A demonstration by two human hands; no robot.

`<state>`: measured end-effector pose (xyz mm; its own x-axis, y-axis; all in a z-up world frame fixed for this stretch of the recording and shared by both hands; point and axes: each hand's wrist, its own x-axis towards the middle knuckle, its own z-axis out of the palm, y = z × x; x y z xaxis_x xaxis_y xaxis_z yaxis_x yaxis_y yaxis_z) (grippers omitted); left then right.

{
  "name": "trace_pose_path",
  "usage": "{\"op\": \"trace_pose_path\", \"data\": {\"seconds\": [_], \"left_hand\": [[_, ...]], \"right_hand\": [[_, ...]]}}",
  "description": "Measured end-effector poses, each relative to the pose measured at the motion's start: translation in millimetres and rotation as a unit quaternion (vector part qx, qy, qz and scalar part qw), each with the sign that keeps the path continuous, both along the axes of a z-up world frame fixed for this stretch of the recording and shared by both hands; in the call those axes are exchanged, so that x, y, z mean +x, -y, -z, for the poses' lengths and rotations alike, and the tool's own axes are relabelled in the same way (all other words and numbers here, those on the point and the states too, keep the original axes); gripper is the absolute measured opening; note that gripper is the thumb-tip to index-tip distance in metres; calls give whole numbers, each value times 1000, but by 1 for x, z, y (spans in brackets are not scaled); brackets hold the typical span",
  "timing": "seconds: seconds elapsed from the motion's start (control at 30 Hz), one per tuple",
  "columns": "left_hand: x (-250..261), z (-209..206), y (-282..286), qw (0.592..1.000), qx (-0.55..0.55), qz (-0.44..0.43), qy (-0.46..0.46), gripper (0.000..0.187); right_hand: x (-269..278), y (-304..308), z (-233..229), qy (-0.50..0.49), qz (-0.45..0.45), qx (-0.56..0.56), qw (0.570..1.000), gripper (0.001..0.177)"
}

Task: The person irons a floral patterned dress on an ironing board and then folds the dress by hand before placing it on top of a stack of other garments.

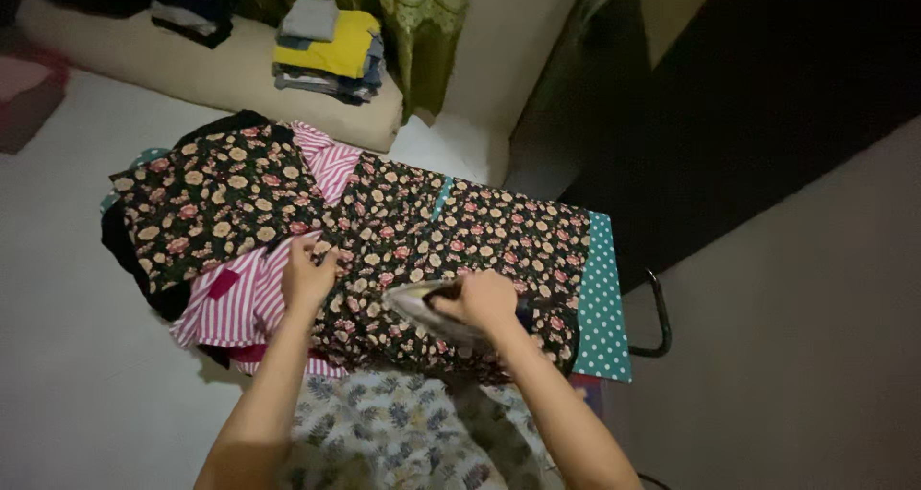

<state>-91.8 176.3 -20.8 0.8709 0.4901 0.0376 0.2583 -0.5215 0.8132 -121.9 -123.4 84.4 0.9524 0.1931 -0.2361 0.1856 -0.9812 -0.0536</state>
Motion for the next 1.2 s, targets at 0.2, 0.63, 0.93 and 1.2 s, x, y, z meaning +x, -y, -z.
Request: {"op": "trace_pose_path", "data": {"seconds": [0.2,0.63,0.93,1.2], "left_hand": [[-15,-21,37,996,59,45,57,62],[-27,-6,102,966,228,122,8,41],[-5,22,147,928,258,265,46,56],[-14,0,148,898,346,269,-32,64]], "right_hand": [[-41,30,0,96,-31,11,995,67],[19,137,2,55,256,8,965,81],[-62,97,4,81,138,8,987,74],[16,197,10,52,357,-19,933,84]]}}
